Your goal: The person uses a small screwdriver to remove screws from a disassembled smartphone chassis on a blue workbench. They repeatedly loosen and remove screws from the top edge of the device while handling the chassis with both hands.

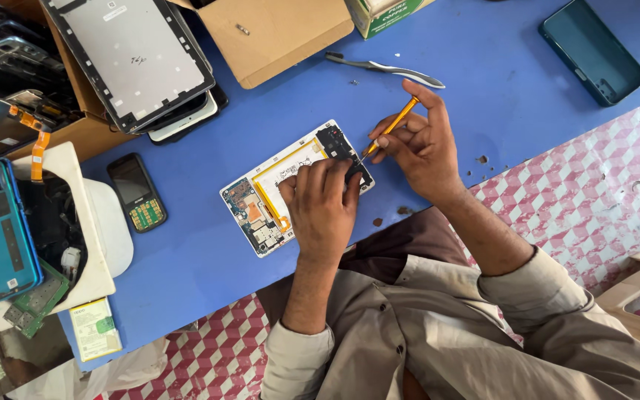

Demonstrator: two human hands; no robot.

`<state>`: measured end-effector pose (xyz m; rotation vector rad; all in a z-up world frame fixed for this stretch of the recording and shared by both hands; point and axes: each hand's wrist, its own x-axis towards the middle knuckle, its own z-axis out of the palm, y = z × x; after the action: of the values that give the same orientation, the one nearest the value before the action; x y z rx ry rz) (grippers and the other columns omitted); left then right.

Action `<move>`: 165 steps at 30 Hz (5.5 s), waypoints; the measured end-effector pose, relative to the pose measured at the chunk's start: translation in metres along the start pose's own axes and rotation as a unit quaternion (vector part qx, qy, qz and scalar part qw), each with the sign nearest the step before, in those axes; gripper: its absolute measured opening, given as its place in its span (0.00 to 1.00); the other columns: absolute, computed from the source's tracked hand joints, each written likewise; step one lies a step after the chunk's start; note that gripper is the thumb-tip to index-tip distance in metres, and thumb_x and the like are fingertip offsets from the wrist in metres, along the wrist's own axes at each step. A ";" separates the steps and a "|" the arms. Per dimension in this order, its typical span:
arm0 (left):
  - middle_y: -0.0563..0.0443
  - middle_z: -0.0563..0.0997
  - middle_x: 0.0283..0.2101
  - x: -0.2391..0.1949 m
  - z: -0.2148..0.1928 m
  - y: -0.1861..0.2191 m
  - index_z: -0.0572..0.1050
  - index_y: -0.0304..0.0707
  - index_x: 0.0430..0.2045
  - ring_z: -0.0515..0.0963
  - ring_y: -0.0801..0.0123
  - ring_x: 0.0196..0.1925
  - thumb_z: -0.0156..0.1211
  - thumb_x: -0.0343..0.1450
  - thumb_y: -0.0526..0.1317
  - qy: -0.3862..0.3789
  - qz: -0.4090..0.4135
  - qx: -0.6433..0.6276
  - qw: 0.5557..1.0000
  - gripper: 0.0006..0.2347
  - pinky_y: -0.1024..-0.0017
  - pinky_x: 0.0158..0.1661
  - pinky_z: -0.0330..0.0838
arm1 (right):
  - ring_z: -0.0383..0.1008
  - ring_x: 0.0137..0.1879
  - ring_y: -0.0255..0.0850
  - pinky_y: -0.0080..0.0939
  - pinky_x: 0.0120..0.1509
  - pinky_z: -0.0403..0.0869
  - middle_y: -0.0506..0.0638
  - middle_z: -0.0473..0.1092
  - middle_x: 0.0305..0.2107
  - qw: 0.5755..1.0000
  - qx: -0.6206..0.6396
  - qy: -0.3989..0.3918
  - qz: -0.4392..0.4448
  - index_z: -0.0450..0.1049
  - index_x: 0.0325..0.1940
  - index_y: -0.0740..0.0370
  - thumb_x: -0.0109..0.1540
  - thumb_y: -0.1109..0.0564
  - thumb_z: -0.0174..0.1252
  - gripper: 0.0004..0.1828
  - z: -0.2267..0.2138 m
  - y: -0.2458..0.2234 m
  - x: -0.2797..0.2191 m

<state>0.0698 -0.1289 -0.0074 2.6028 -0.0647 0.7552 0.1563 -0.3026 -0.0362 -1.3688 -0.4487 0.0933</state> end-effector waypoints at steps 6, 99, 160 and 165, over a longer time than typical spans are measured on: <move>0.58 0.79 0.41 0.000 0.001 -0.003 0.80 0.44 0.40 0.77 0.68 0.43 0.72 0.68 0.43 -0.011 -0.014 -0.026 1.000 0.11 0.62 0.49 0.61 | 0.81 0.49 0.46 0.43 0.54 0.83 0.63 0.73 0.48 1.000 0.001 -0.010 0.011 0.42 0.79 0.61 0.71 0.73 0.53 0.38 -0.001 -0.001 0.001; 0.50 0.82 0.42 -0.006 -0.019 -0.003 0.78 0.36 0.39 0.78 0.63 0.48 0.60 0.75 0.33 0.116 -0.075 -0.232 0.963 0.03 0.66 0.54 0.65 | 0.83 0.53 0.47 0.43 0.57 0.84 0.59 0.77 0.46 0.921 -0.310 -0.006 -0.235 0.53 0.74 0.60 0.68 0.72 0.59 0.34 0.027 -0.001 0.016; 0.48 0.80 0.25 0.116 0.010 -0.138 0.72 0.37 0.20 0.78 0.53 0.25 0.64 0.74 0.45 -0.172 0.036 -0.164 0.971 0.15 0.56 0.27 0.68 | 0.82 0.48 0.48 0.40 0.51 0.81 0.61 0.76 0.44 0.895 -0.373 -0.030 -0.242 0.46 0.73 0.60 0.63 0.64 0.70 0.44 0.031 0.004 0.020; 0.50 0.80 0.25 0.115 0.009 -0.140 0.72 0.38 0.20 0.78 0.55 0.25 0.63 0.74 0.45 -0.186 0.011 -0.177 0.966 0.14 0.57 0.28 0.69 | 0.85 0.49 0.45 0.40 0.53 0.82 0.57 0.78 0.44 0.903 -0.377 -0.016 -0.205 0.49 0.74 0.60 0.67 0.69 0.65 0.39 0.034 0.005 0.017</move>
<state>0.1944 0.0026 -0.0088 2.3640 -0.3100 0.2233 0.1606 -0.2647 -0.0319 -1.9955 -0.8463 -0.4525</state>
